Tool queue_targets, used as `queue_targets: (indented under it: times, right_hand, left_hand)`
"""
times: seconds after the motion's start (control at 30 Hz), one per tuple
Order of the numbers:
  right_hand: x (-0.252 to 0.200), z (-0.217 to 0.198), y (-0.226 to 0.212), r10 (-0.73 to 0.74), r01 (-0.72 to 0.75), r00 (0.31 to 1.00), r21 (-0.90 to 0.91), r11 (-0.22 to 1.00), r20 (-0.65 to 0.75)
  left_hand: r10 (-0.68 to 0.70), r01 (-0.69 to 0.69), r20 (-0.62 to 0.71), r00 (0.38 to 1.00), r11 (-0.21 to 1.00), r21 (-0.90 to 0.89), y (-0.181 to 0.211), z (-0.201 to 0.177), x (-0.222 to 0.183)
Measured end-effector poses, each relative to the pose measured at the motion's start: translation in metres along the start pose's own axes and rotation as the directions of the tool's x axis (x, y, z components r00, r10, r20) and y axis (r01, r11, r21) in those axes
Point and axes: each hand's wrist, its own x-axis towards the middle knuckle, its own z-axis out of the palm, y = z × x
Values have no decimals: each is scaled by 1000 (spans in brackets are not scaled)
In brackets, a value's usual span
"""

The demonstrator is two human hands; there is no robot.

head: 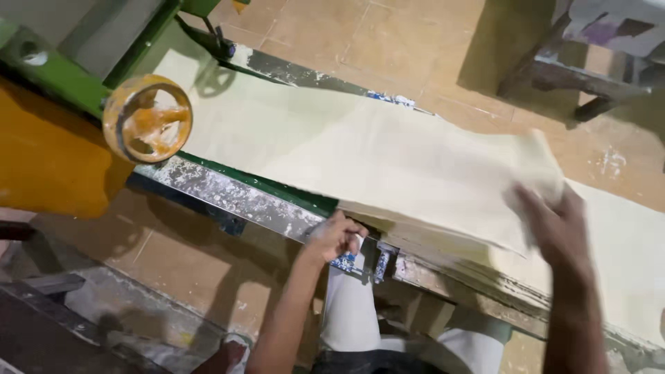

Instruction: The person folds long sheets of dough into a stack on a wooden surface, occasionally smoothing the layers by hand and applying white powder.

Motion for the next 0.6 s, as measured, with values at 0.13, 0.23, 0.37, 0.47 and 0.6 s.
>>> queue_targets:
  times: [0.13,0.23,0.37,0.47,0.6]
  right_hand:
    - [11,-24,69,134,-135,990,37,990,36]
    - [33,-28,96,149,-146,986,41,988,-77]
    - [0,-61,55,121,-141,972,-88,986,-203]
    - [14,-86,121,100,-179,960,-297,938,-263]
    - [12,-110,152,-33,-139,961,-586,798,-273]
  left_hand:
    - [-43,39,185,982,999,27,-45,-16,48]
    - [43,-62,117,992,984,165,-50,-7,55]
    - [-21,22,160,987,1000,-6,-46,8,36]
    - [-16,-1,139,990,993,121,-56,18,31]
    - [-7,3,20,1000,981,192,-60,27,30]
